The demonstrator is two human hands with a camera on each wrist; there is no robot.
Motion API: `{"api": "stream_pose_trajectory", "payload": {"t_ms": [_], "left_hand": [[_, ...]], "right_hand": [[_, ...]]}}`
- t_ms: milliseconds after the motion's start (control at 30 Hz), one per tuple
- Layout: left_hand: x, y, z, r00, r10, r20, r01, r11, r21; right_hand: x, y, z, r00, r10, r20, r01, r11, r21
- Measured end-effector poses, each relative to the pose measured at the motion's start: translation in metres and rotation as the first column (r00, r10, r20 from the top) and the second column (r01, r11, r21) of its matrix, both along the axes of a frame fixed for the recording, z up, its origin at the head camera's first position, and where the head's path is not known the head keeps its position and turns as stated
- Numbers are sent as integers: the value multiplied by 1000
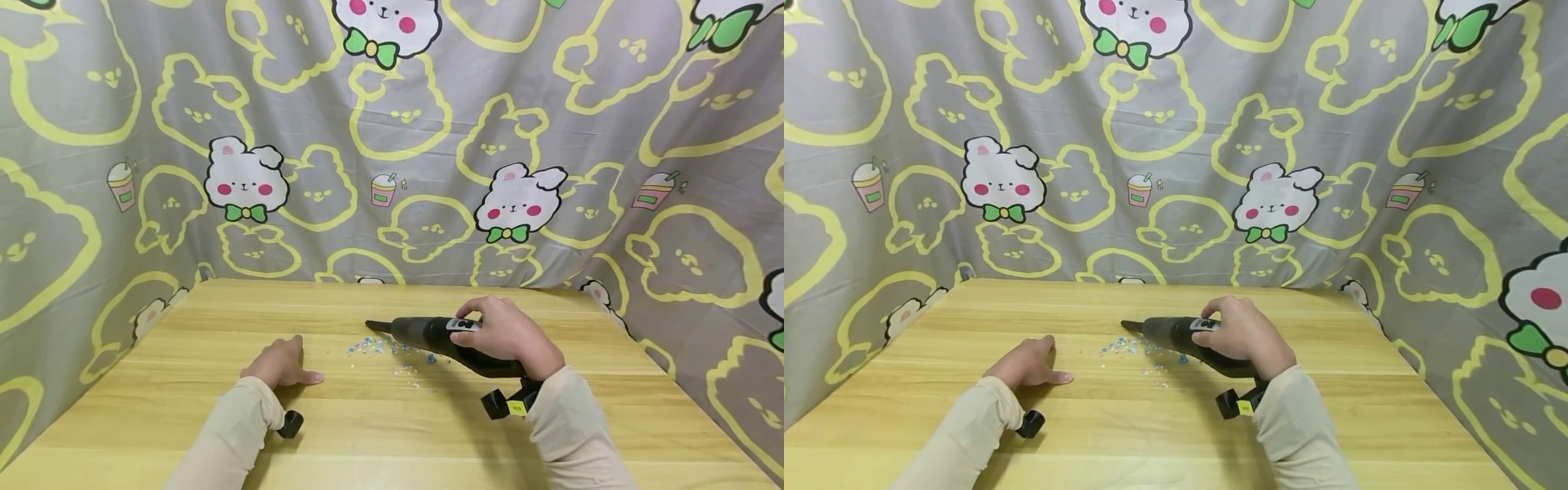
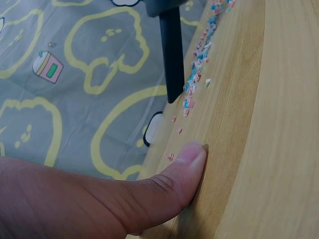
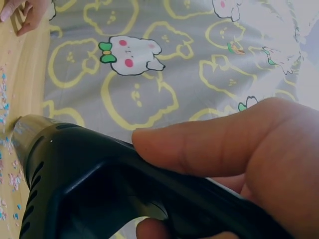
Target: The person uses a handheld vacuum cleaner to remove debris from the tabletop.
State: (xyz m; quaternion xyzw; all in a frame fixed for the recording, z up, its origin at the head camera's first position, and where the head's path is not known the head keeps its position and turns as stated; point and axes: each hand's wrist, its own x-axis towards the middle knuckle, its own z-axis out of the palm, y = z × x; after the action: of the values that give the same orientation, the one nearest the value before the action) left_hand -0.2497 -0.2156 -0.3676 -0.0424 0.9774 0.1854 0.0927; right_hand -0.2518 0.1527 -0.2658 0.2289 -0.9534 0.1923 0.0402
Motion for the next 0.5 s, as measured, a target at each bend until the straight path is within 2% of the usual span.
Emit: {"api": "stream_pose_trajectory", "payload": {"t_ms": [500], "left_hand": [[-3,-1,-1,1000,6,4,-6,1000,-15]], "right_hand": [[3,-7,-1,999,33,10,-32,999,-8]]}}
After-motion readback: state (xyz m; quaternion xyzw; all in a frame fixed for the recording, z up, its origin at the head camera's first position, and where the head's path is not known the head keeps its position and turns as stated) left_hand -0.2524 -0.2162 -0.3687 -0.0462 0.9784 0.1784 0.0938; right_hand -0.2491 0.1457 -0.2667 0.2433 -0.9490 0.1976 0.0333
